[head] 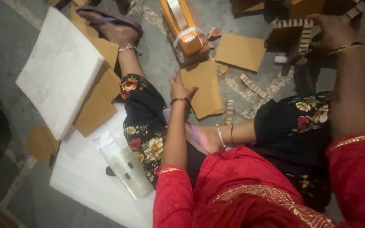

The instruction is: The person sits on the floor and assembles small cardboard boxes by folding the flaps and securing them with clear adhesive tape. They repeatedly pick up flat cardboard pieces, fold them into box shapes, and use a tape dispenser to seal the edges.

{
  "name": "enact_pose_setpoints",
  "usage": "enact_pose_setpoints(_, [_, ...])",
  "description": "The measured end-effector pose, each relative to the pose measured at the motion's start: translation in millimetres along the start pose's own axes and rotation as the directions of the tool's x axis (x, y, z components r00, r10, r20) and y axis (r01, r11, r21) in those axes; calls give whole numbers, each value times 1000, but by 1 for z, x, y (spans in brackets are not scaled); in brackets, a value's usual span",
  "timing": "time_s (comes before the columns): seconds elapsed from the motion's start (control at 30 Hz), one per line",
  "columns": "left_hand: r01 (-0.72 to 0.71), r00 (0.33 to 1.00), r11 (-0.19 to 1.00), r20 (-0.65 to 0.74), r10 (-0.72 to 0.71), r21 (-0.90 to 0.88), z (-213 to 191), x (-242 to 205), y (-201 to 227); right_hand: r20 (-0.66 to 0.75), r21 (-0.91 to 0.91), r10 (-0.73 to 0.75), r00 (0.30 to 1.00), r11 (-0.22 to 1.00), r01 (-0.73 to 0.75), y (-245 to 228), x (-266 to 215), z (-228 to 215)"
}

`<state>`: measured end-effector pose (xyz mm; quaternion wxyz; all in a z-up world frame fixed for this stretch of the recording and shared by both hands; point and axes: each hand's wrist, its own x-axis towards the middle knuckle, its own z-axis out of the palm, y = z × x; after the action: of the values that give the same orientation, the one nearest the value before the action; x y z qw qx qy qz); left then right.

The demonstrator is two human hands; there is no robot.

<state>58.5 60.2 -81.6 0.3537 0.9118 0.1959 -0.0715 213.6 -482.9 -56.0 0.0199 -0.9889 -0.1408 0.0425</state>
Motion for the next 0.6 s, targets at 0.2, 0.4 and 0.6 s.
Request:
enact_pose_setpoints(0.2, [-165,950,981,-285,131,-101,15,17,-26,-303,-353,-157,940,935,42,-59,0,-39])
enact_pose_setpoints(0.4, [103,986,871,-64,-152,-481,15,18,-26,-360,212,-74,930,964,159,-107,9,-32])
enact_pose_setpoints(0.6, [79,990,828,-55,-131,-555,16,22,-26,1,84,67,998,994,-67,-146,22,-38])
